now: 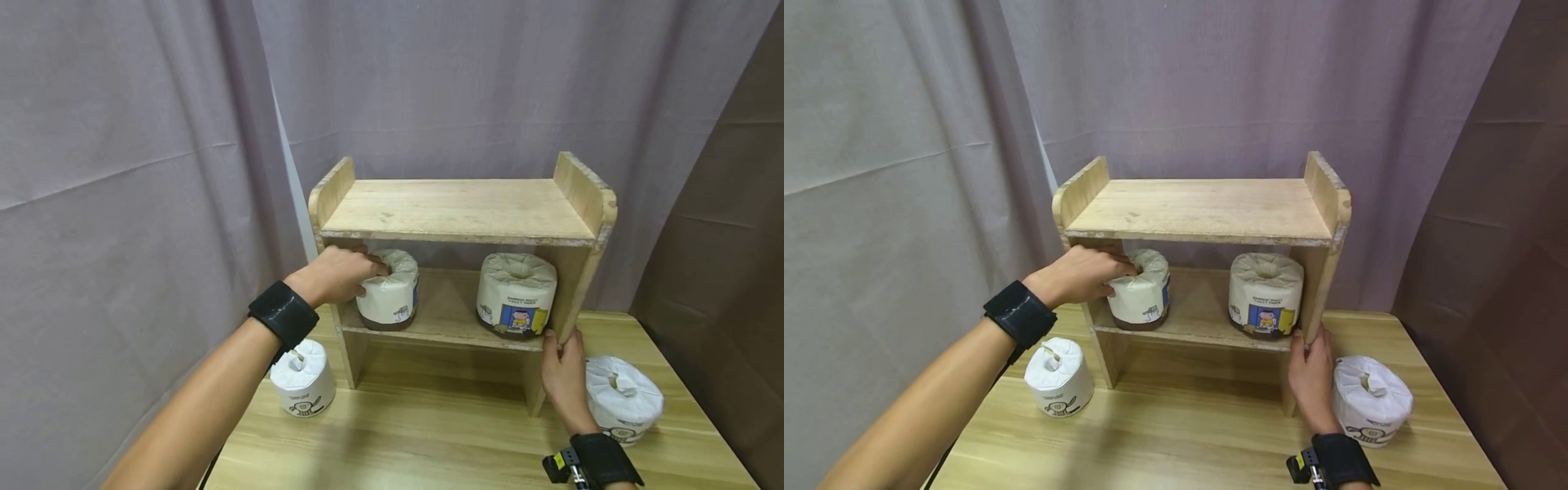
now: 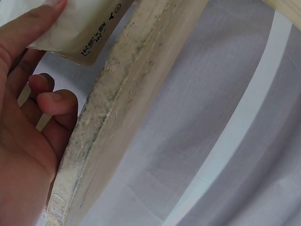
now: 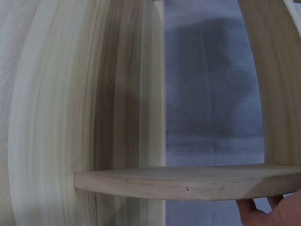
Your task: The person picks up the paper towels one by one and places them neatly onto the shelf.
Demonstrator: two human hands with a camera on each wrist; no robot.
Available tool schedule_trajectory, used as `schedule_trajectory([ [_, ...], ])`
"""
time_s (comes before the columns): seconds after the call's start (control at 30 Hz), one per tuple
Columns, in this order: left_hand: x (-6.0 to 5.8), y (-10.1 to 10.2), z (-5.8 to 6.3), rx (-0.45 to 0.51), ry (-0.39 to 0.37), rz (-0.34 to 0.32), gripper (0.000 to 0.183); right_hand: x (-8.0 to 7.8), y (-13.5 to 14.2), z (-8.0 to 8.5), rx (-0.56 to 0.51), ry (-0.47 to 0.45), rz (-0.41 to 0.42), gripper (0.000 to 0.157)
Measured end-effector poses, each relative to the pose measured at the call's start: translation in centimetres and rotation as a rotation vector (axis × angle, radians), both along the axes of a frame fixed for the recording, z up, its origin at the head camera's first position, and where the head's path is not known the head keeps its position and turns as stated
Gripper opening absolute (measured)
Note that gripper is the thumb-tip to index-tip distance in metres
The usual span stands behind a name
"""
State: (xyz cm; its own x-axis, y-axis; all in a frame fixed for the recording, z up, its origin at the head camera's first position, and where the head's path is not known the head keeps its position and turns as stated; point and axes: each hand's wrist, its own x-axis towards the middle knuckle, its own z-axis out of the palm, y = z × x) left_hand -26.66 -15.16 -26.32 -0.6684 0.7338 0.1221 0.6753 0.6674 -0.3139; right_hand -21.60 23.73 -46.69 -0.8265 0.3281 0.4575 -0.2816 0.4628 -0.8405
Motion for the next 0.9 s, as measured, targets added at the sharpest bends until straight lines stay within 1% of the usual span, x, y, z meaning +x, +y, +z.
schedule_trajectory([
  [0.17, 0.2, 0.0, 0.3, 0.005, 0.021, -0.010, 0.046, 0.0, 0.0, 0.1, -0.002, 0.017, -0.001, 0.042],
  [0.43, 0.4, 0.1, 0.7, 0.008, 0.029, -0.033, 0.051, 0.0, 0.0, 0.2, -0.003, 0.013, 0.012, 0.043],
  [0.6, 0.5, 0.3, 0.8, 0.015, -0.009, -0.039, 0.052, 0.1, 0.0, 0.2, -0.005, -0.003, 0.016, 0.043],
  [0.83, 0.8, 0.9, 1.1, -0.014, -0.115, 0.016, 0.048, -0.1, 0.1, 0.1, -0.005, 0.009, 0.024, 0.043],
  [0.9, 0.9, 1.0, 1.2, -0.019, -0.132, 0.020, 0.046, -0.1, 0.2, 0.0, -0.003, 0.006, 0.026, 0.044],
])
